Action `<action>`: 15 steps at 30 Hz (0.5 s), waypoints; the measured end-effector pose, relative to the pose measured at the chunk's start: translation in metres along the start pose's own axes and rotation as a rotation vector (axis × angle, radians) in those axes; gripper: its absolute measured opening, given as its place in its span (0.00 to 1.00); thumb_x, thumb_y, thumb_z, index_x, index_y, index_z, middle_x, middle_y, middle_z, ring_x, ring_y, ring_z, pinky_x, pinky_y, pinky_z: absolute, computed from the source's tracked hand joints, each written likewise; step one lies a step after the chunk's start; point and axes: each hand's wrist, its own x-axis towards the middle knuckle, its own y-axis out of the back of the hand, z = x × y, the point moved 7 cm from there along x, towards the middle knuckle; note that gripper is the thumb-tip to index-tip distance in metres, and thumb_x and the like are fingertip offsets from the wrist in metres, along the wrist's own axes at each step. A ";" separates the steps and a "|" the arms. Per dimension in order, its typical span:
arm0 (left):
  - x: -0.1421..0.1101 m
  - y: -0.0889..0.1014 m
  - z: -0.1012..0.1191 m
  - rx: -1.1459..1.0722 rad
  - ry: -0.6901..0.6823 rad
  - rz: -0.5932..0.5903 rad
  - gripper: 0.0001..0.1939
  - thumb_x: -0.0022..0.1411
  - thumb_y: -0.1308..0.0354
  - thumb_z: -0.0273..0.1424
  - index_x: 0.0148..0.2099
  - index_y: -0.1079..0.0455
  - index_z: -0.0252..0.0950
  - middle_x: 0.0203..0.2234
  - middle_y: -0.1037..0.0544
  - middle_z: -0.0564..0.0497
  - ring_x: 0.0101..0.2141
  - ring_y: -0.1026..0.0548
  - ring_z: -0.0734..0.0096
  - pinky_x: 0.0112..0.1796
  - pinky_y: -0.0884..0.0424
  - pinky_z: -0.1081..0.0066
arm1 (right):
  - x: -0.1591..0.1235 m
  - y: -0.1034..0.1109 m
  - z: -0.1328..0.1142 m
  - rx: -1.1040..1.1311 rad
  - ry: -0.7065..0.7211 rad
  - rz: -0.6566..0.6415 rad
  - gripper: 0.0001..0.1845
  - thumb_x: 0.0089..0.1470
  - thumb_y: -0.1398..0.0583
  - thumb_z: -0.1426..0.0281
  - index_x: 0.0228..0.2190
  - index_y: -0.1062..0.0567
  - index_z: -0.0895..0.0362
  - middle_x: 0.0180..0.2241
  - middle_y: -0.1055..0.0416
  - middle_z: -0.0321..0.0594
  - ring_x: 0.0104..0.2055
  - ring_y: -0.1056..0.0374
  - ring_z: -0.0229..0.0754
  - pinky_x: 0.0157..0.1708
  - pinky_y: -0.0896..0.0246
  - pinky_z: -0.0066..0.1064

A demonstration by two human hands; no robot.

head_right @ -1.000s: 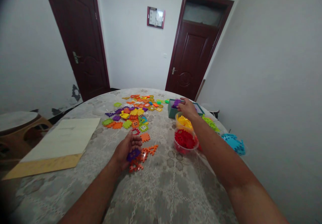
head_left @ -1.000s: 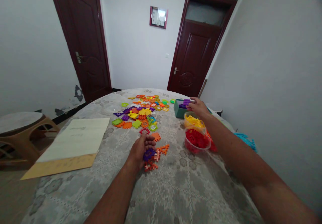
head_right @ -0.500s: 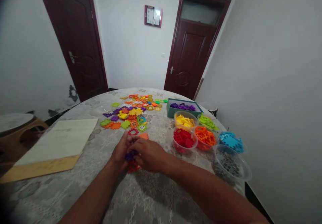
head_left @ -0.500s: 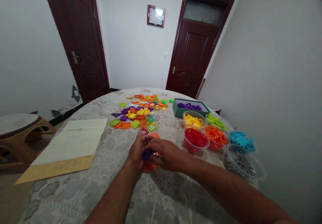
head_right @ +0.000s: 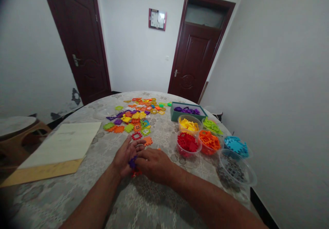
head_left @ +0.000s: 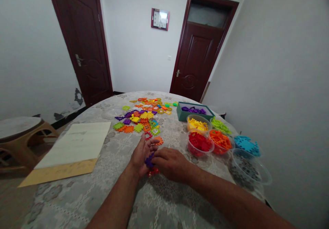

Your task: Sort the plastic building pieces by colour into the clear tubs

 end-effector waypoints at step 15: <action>0.001 0.044 0.040 0.246 -0.493 0.448 0.31 0.61 0.41 0.60 0.38 0.25 0.34 0.26 0.25 0.51 0.25 0.28 0.72 0.24 0.36 0.73 | 0.011 0.190 0.233 0.154 -0.983 0.499 0.10 0.58 0.38 0.74 0.41 0.19 0.63 0.32 0.20 0.47 0.31 0.24 0.42 0.35 0.24 0.33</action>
